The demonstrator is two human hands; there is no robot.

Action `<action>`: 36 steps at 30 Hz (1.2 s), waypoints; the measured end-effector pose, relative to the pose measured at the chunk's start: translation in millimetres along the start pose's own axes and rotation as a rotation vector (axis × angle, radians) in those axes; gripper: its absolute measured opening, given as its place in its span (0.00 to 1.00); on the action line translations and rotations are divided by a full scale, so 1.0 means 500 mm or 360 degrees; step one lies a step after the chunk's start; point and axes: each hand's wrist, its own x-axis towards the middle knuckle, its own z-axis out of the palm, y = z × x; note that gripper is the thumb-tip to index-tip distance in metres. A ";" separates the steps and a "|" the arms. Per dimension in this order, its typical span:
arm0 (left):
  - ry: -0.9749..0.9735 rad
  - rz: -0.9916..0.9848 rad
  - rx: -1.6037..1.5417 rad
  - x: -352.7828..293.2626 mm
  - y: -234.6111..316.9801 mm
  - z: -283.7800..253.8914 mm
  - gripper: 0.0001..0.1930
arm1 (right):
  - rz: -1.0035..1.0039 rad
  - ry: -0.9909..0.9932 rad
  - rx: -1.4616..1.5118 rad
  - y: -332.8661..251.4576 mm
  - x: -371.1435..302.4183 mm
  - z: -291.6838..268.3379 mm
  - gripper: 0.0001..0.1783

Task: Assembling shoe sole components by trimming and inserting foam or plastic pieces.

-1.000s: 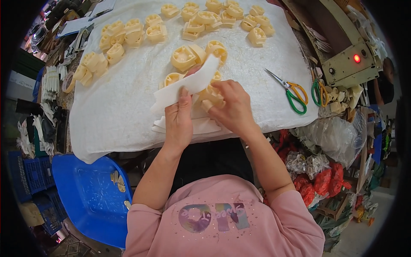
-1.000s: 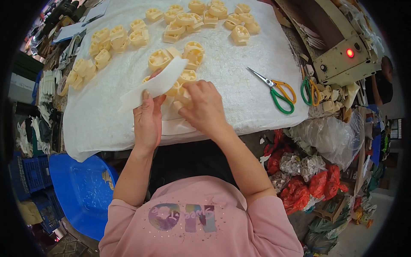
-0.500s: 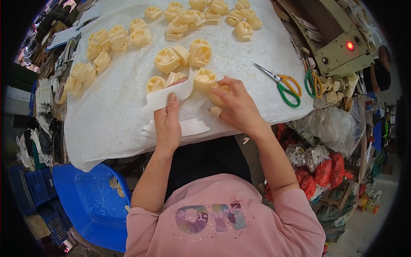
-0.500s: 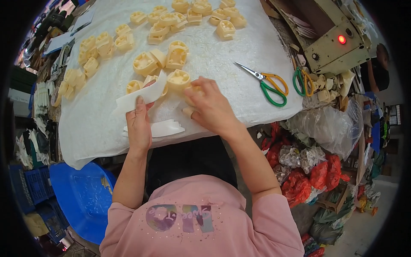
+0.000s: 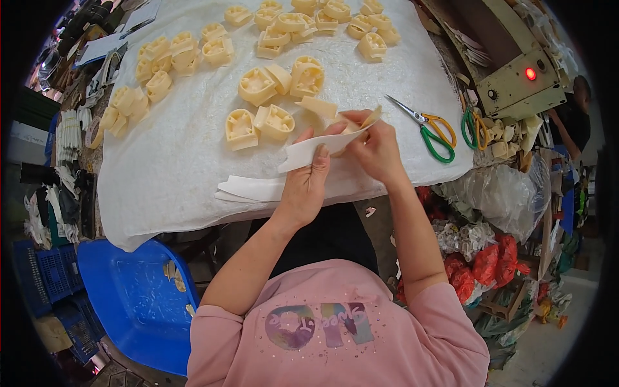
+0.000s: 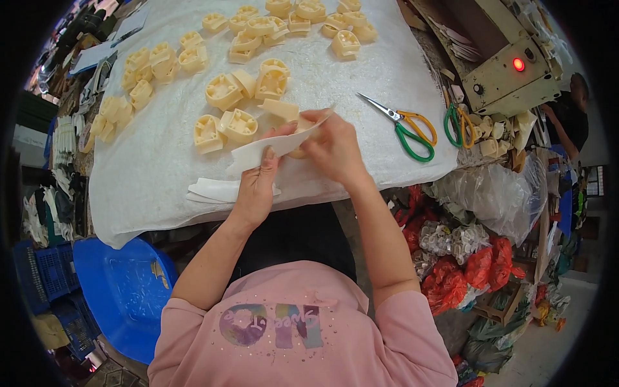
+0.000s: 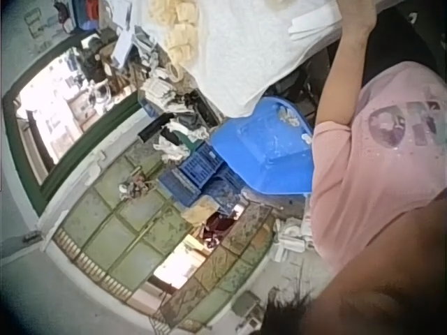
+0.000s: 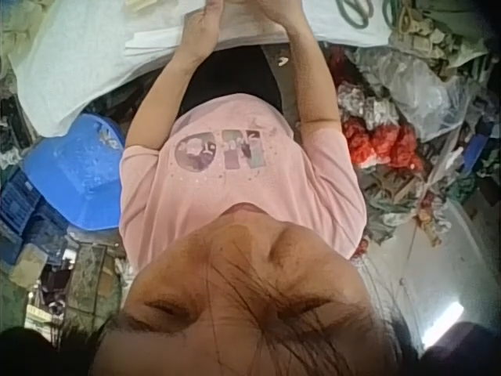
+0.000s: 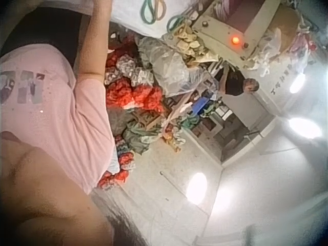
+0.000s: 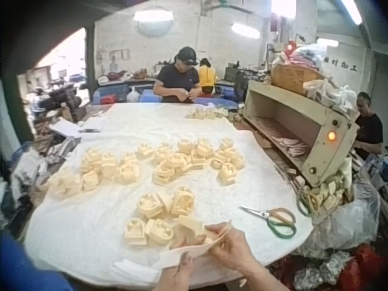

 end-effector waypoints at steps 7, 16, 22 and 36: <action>-0.0030 -0.0009 0.0025 0.015 0.009 -0.014 0.24 | 0.0313 0.0369 0.0234 0.027 -0.015 -0.006 0.23; 0.0220 -0.0200 -0.0604 0.021 0.023 -0.013 0.25 | -0.0129 0.0042 -0.1095 0.031 -0.045 -0.120 0.22; 0.0261 -0.0238 -0.0603 0.019 0.022 -0.013 0.27 | -0.0408 -0.0682 -0.1684 -0.027 -0.024 -0.151 0.22; 0.0276 -0.0498 -0.0745 0.002 0.072 -0.043 0.24 | -0.0163 0.0418 -0.0998 0.061 -0.123 -0.111 0.22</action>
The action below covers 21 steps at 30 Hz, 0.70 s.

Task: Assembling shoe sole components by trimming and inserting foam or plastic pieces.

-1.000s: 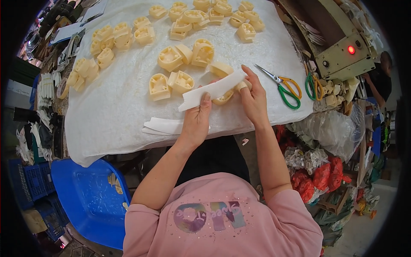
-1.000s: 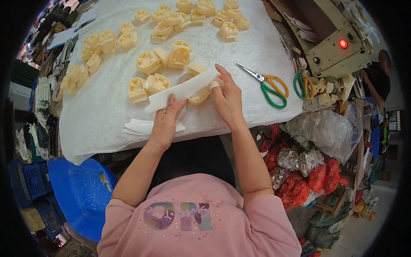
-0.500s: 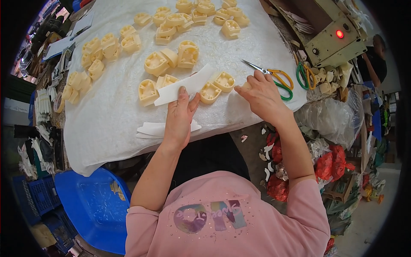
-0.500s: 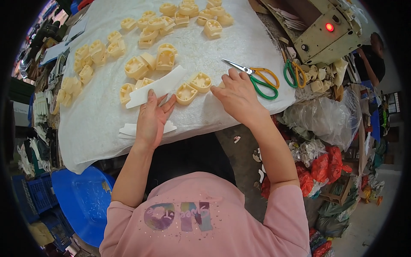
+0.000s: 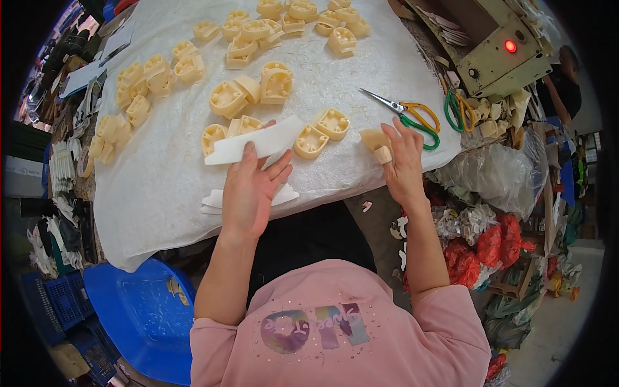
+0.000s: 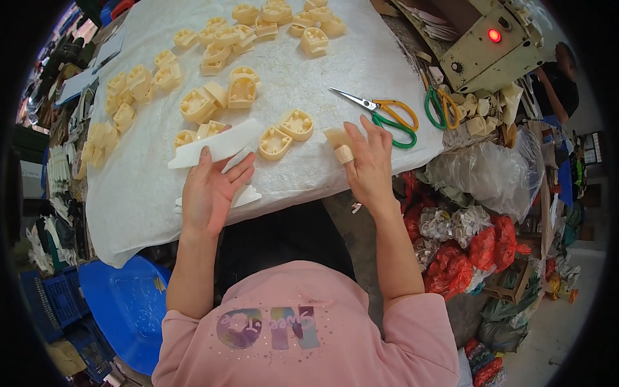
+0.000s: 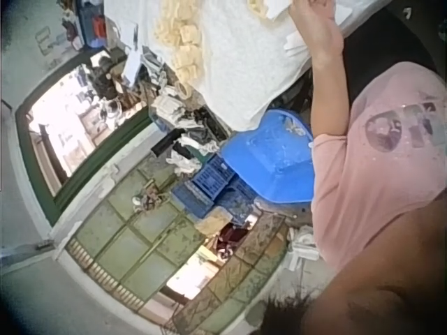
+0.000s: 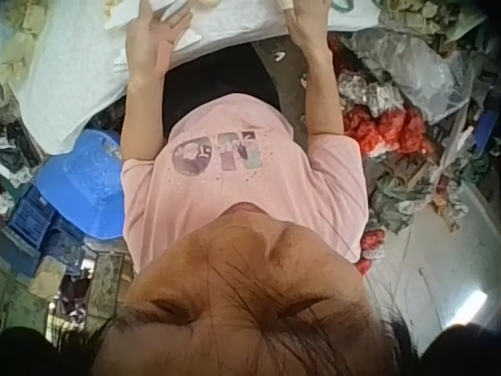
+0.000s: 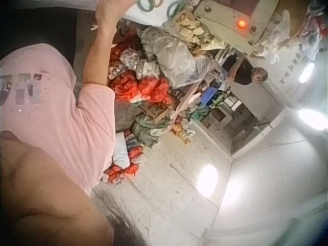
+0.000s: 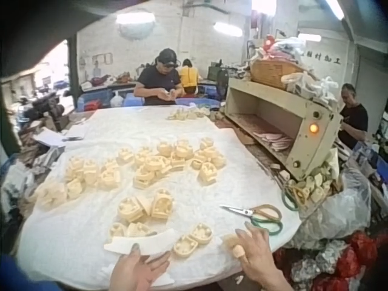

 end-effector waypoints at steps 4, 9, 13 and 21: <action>-0.0071 0.0139 -0.0043 -0.039 -0.008 -0.023 0.22 | 0.0063 0.0003 -0.0039 0.001 -0.004 -0.026 0.20; -0.0154 0.0179 -0.0172 -0.083 -0.036 -0.051 0.21 | 0.0634 0.0220 0.0807 -0.032 -0.032 -0.072 0.12; -0.0081 0.0301 -0.0103 -0.100 -0.052 -0.063 0.21 | -0.0015 -0.0082 0.1683 -0.142 -0.020 -0.083 0.23; -0.0202 0.0285 -0.0113 -0.135 -0.033 -0.026 0.22 | -0.0494 0.0152 0.1631 -0.252 -0.025 0.010 0.26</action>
